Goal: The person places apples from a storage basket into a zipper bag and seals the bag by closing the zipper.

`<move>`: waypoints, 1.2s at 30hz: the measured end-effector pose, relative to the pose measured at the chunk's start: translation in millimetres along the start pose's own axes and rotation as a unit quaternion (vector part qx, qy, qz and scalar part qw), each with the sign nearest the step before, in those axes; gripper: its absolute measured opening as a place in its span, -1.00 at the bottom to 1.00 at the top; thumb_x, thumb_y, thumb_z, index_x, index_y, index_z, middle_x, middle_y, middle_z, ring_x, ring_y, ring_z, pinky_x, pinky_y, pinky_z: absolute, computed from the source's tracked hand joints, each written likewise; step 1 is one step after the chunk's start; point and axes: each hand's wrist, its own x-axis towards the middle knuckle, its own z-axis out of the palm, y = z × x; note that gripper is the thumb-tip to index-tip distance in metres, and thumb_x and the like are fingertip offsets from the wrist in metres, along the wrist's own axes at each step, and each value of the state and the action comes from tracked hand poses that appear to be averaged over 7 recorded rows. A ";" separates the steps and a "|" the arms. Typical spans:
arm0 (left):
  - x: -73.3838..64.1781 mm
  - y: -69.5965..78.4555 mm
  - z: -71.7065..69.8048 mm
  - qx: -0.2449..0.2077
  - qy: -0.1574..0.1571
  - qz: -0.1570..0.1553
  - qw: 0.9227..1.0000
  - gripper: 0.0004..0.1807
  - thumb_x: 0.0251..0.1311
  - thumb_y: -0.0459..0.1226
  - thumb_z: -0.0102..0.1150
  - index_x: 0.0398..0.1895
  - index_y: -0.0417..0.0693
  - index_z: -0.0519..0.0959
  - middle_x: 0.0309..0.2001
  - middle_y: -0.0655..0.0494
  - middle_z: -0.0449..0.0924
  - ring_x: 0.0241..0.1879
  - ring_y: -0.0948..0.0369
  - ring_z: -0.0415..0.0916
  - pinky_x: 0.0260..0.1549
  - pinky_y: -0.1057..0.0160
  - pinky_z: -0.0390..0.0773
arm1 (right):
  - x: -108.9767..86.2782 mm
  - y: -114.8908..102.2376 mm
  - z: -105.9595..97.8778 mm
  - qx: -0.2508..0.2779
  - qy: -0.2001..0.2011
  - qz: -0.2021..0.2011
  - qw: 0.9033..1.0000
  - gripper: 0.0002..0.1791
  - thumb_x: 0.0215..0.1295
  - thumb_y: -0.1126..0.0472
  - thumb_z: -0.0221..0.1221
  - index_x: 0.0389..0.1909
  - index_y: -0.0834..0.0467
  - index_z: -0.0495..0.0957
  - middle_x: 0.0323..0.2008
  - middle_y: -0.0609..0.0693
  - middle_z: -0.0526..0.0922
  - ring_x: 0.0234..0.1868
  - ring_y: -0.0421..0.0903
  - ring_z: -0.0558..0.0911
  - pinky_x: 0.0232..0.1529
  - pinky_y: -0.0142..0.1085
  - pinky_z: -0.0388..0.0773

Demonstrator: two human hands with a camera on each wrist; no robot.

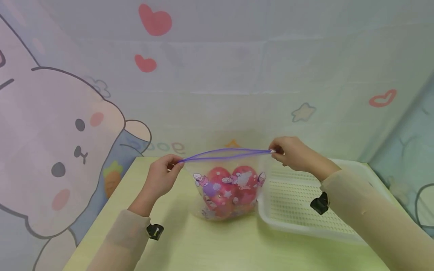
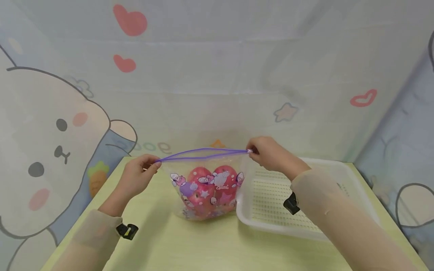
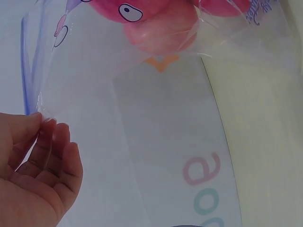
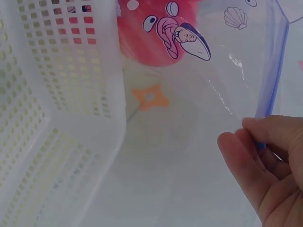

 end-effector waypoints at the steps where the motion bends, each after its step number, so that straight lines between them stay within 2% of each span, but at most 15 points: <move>1: -0.1 0.3 -0.5 0.001 -0.002 0.001 1.000 -0.80 0.29 -0.29 0.07 -0.11 -0.17 0.60 -0.21 -0.07 0.62 -0.22 0.06 0.51 -0.29 0.21 0.51 | -1.1 0.2 0.5 0.005 0.001 0.000 1.000 -0.80 0.29 0.34 0.11 -0.12 0.33 0.53 -0.35 0.11 0.63 -0.55 -0.20 0.57 -0.43 -0.32 0.58; 6: -1.0 -1.4 -2.5 0.005 -0.004 0.005 1.000 -0.80 0.28 -0.29 0.07 -0.12 -0.17 0.60 -0.21 -0.08 0.62 -0.23 0.07 0.51 -0.33 0.25 0.50 | -4.2 2.6 5.1 0.046 0.019 0.027 0.998 -0.79 0.27 0.32 0.14 -0.11 0.32 0.55 -0.33 0.12 0.64 -0.49 -0.13 0.62 -0.44 -0.32 0.60; 11: -1.6 -7.9 -3.4 0.021 -0.001 0.015 1.000 -0.84 0.27 -0.33 0.09 -0.17 -0.19 0.60 -0.25 -0.07 0.62 -0.31 0.09 0.49 -0.40 0.28 0.47 | -6.4 6.9 15.9 0.108 0.060 0.069 0.990 -0.76 0.26 0.24 0.18 -0.10 0.26 0.59 -0.31 0.10 0.66 -0.44 -0.15 0.63 -0.42 -0.32 0.62; 16: -1.9 -14.6 -4.6 0.038 -0.006 0.020 0.999 -0.85 0.26 -0.34 0.09 -0.20 -0.20 0.61 -0.28 -0.06 0.62 -0.36 0.12 0.46 -0.44 0.27 0.44 | -8.1 6.9 26.2 0.132 0.098 0.074 0.984 -0.80 0.22 0.19 0.23 -0.20 0.22 0.63 -0.37 0.08 0.70 -0.47 -0.14 0.65 -0.43 -0.29 0.61; 23: -1.5 -19.0 -7.2 0.050 -0.023 0.016 0.998 -0.84 0.26 -0.33 0.09 -0.19 -0.20 0.61 -0.29 -0.05 0.62 -0.35 0.13 0.48 -0.41 0.26 0.45 | -9.4 0.6 27.4 0.097 0.104 0.051 0.989 -0.83 0.20 0.15 0.24 -0.38 0.20 0.66 -0.50 0.00 0.68 -0.51 -0.15 0.60 -0.47 -0.36 0.55; 30: 1.3 -17.0 -10.0 0.079 -0.028 0.033 0.996 -0.83 0.25 -0.34 0.09 -0.18 -0.22 0.61 -0.28 -0.06 0.62 -0.33 0.10 0.50 -0.35 0.17 0.50 | -11.4 -2.4 23.0 0.038 0.078 -0.007 0.996 -0.86 0.24 0.25 0.19 -0.29 0.22 0.67 -0.42 0.03 0.70 -0.50 -0.20 0.59 -0.47 -0.38 0.53; 33: 3.2 -13.6 -8.0 0.101 -0.033 0.040 0.994 -0.75 0.27 -0.31 0.06 -0.07 -0.24 0.58 -0.18 -0.11 0.61 -0.24 0.04 0.53 -0.23 0.08 0.54 | -12.9 -2.1 22.7 0.009 0.074 -0.029 0.997 -0.86 0.24 0.29 0.18 -0.27 0.25 0.67 -0.39 0.05 0.70 -0.48 -0.21 0.59 -0.44 -0.36 0.54; 36: 3.7 -4.6 -3.1 0.129 -0.034 0.051 0.990 -0.65 0.31 -0.23 0.01 0.06 -0.24 0.52 0.00 -0.15 0.55 -0.02 -0.05 0.50 -0.01 -0.03 0.49 | -14.6 -0.9 23.6 -0.009 0.075 -0.042 0.996 -0.85 0.25 0.30 0.17 -0.25 0.27 0.66 -0.37 0.05 0.71 -0.44 -0.18 0.61 -0.38 -0.32 0.57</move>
